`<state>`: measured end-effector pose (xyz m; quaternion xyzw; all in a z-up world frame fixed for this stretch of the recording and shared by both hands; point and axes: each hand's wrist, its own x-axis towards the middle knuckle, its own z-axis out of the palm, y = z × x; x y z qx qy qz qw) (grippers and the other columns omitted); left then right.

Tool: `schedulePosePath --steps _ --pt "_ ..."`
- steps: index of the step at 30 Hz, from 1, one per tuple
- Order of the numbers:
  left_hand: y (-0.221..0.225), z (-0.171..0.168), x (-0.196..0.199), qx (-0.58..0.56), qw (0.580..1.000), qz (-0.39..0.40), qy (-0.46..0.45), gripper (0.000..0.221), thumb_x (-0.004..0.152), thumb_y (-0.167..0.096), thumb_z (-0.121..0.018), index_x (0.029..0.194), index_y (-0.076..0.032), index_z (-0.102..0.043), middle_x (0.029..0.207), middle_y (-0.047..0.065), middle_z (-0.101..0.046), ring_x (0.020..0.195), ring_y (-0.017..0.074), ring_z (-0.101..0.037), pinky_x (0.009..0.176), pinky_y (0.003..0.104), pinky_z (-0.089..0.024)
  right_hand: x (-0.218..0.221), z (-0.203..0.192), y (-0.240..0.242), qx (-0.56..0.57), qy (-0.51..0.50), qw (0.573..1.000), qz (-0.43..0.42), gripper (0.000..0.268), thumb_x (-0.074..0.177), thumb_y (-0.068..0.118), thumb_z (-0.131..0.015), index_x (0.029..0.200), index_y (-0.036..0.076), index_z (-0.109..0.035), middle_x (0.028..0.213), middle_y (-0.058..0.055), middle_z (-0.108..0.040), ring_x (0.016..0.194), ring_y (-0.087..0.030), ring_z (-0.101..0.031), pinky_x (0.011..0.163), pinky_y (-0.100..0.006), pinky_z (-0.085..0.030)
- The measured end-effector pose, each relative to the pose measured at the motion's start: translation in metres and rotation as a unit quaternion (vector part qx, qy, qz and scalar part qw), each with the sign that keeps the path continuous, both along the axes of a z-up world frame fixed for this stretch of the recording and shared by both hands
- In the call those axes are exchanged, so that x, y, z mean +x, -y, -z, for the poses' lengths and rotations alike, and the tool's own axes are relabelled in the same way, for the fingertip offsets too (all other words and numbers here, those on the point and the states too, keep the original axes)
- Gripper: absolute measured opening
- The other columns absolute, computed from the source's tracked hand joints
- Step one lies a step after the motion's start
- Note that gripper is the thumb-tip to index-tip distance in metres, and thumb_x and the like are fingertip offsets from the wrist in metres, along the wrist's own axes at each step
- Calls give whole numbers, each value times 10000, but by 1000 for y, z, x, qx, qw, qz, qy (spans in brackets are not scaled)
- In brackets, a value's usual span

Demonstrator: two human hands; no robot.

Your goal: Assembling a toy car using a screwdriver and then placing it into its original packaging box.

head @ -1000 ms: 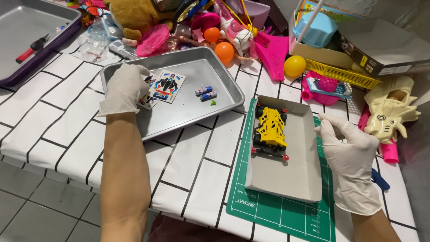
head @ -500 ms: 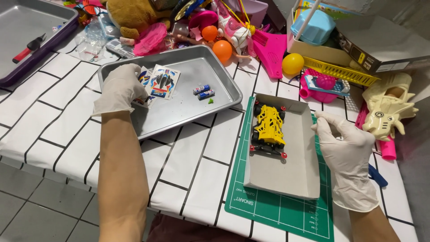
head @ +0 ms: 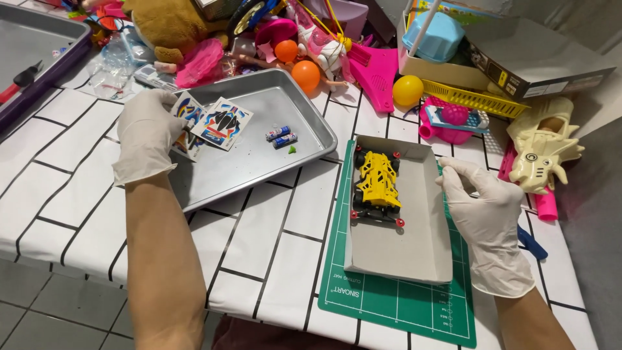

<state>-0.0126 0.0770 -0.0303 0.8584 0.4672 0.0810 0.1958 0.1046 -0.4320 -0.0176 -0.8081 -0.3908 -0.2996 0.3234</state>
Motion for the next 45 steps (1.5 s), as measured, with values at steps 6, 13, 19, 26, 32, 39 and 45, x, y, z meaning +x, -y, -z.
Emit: schedulePosePath --steps 6,13,19,26,32,39,45 --pt "-15 2 -4 85 974 -91 189 225 910 -249 -702 1080 -375 -777 1055 -1 -768 949 319 -711 861 435 -554 0 -2 0 11 -6 1000 2 140 1045 -40 -713 1165 -57 -784 892 -127 -773 616 -108 -619 588 -240 -477" --pt "99 -57 0 7 810 296 506 232 1000 91 -640 1227 47 -665 1178 179 -735 1058 250 -733 931 350 -654 -2 -12 -1 17 1 1000 7 159 1050 -63 -692 1186 -95 -767 931 -168 -772 620 -132 -631 552 -242 -471" --pt "219 -62 8 -370 750 385 390 288 912 -52 -700 1176 -154 -752 1228 62 -783 1068 149 -735 876 298 -660 -21 -32 -9 100 -244 960 -92 298 1002 10 -625 1295 -41 -651 1114 -195 -744 928 -230 -752 837 -272 -623" --pt "286 25 45 -173 693 603 356 251 917 -74 -744 1166 -109 -758 1142 24 -784 1021 116 -754 988 262 -602 -24 -42 1 45 -328 924 -190 450 876 83 -724 1310 -9 -647 1170 -142 -739 881 -171 -718 833 -261 -571" --pt "295 19 37 -116 678 609 394 168 973 -164 -716 1136 -130 -741 1088 -30 -783 972 135 -763 890 273 -586 -18 -38 4 -71 -281 938 -191 308 824 54 -790 1130 58 -760 1135 -82 -796 1056 -165 -758 971 -284 -608" --pt "279 -3 37 -47 732 647 205 260 974 -173 -675 1207 -280 -718 1001 -1 -743 929 228 -736 770 344 -609 -17 -46 -1 -103 -392 904 -135 379 733 -61 -805 1078 92 -839 890 -164 -841 782 -241 -743 787 -405 -587" --pt "287 -10 24 91 697 685 192 199 938 -173 -745 1133 -212 -727 928 23 -708 896 236 -734 724 356 -606 -12 -27 3 -144 -342 921 -119 347 722 26 -858 1035 177 -862 852 -69 -854 778 -224 -794 756 -339 -599"
